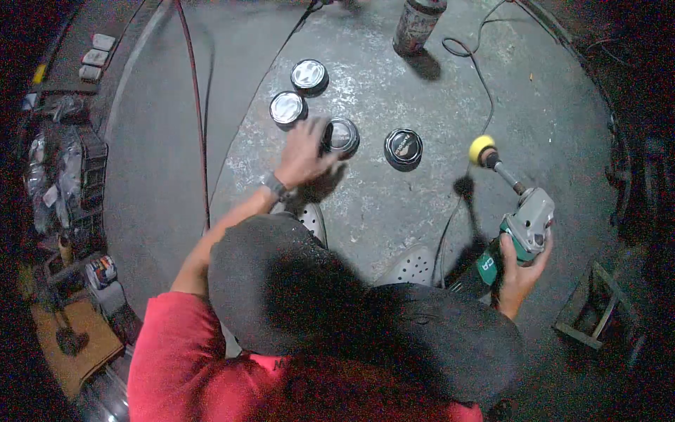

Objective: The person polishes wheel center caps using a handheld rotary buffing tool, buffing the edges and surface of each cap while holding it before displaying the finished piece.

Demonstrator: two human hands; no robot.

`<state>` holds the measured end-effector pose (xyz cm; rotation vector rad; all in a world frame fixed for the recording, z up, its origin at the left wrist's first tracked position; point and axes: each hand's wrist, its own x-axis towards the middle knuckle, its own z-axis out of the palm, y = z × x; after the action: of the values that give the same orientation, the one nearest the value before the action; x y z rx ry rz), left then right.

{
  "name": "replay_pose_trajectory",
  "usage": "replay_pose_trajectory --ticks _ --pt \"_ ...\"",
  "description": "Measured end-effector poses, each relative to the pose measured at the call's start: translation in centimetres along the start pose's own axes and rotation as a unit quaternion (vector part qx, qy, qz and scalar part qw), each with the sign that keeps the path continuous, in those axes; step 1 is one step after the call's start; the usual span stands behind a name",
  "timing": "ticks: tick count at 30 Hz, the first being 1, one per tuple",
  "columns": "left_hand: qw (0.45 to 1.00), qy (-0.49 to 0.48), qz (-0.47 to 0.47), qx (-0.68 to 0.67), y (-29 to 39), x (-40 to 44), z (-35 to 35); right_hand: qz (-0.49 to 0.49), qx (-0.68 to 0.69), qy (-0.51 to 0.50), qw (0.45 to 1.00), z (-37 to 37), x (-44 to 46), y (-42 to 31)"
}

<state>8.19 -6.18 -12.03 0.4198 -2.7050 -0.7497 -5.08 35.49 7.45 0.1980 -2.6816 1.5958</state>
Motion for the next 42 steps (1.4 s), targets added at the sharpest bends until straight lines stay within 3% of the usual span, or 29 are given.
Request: replay_pose_trajectory --ticks 6,10,13,20,21,25,29,32,33,37,40,41,42 --pt "0.992 -0.012 -0.097 0.079 1.9 0.8 2.5 -0.020 -0.029 -0.014 0.999 -0.1 -0.1 -0.4" --pt "0.994 -0.022 -0.088 0.055 2.0 2.0 1.7 -0.027 -0.025 -0.001 0.999 -0.2 -0.1 -0.1" --pt "0.989 0.045 -0.014 -0.137 2.7 2.8 0.0 -0.029 -0.030 0.007 0.999 -0.3 -0.1 0.1" --pt "0.969 0.118 0.119 -0.181 8.8 5.2 -7.1 -0.017 -0.006 0.011 1.000 0.1 -0.3 -0.6" --pt "0.974 0.101 0.122 -0.162 9.2 5.3 -8.1 -0.017 -0.005 0.008 1.000 0.2 -0.4 -1.0" --pt "0.936 0.054 0.079 -0.339 10.7 5.9 -9.8 -0.013 0.015 0.006 1.000 0.7 -0.6 -2.0" --pt "0.784 -0.034 -0.039 -0.619 11.6 6.4 -11.5 -0.001 0.030 -0.005 1.000 0.3 -0.4 -1.8" --pt "0.660 -0.100 -0.083 -0.740 9.0 6.6 -9.4 -0.004 0.039 0.003 0.999 0.4 -0.5 -1.5" --pt "0.645 -0.106 -0.101 -0.750 9.0 6.4 -9.4 -0.005 0.034 0.005 0.999 0.4 -0.5 -1.5" --pt "0.393 -0.078 -0.210 -0.892 9.6 6.0 -8.3 -0.005 0.035 0.004 0.999 0.4 -0.5 -1.8" --pt "0.363 -0.100 -0.154 -0.914 9.8 6.5 -8.4 -0.005 0.035 -0.003 0.999 0.5 -0.6 -2.3" --pt "0.350 -0.083 -0.178 -0.916 9.6 6.5 -8.5 -0.005 0.033 -0.007 0.999 0.5 -0.5 -2.5" --pt "0.373 -0.090 -0.176 -0.907 9.3 6.6 -8.5 -0.005 0.038 -0.015 0.999 0.4 -0.5 -2.6"
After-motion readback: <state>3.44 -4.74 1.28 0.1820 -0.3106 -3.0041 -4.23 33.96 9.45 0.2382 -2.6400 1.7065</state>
